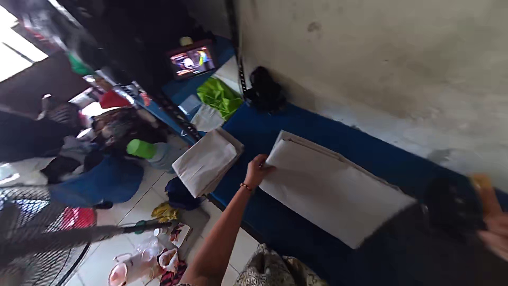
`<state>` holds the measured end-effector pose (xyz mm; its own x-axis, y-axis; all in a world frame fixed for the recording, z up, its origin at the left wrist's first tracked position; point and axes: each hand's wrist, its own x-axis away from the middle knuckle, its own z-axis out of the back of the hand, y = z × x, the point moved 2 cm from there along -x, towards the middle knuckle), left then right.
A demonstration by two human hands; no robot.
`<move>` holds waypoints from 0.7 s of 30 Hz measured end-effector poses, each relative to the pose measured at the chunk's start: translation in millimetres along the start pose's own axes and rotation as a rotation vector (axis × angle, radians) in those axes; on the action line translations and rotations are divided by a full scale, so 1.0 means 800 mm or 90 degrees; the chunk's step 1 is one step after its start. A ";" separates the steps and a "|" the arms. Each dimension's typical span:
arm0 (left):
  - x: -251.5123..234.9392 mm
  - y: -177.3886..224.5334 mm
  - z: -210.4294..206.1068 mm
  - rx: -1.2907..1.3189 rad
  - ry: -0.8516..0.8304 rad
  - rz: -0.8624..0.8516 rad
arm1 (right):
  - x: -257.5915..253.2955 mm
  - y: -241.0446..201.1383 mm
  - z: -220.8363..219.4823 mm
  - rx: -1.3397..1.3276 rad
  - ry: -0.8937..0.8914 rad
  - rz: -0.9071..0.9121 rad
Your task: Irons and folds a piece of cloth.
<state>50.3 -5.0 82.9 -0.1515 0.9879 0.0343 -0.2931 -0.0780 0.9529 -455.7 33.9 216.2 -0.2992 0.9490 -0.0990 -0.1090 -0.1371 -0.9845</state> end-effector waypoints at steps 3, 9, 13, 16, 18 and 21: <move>-0.011 -0.011 -0.004 -0.064 -0.058 0.046 | -0.005 0.057 -0.054 0.248 0.129 -0.268; -0.039 -0.014 -0.003 -0.162 -0.145 0.268 | -0.063 0.235 -0.126 0.094 0.284 -0.543; -0.046 -0.013 0.007 -0.174 -0.165 0.263 | -0.085 0.190 -0.138 0.042 0.247 -0.494; -0.040 0.003 0.019 -0.044 -0.082 0.147 | -0.082 0.109 -0.137 0.003 0.270 -0.274; -0.028 0.010 0.024 0.117 0.001 0.078 | -0.061 0.073 -0.124 -0.016 0.261 -0.124; -0.008 0.018 0.031 0.254 0.071 0.001 | -0.009 0.059 -0.103 0.017 0.210 0.029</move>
<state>70.7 -9.0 103.6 -0.2594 0.9655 0.0245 0.0923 -0.0004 0.9957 -380.7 44.0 158.9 0.0185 0.9820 -0.1878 -0.1282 -0.1839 -0.9745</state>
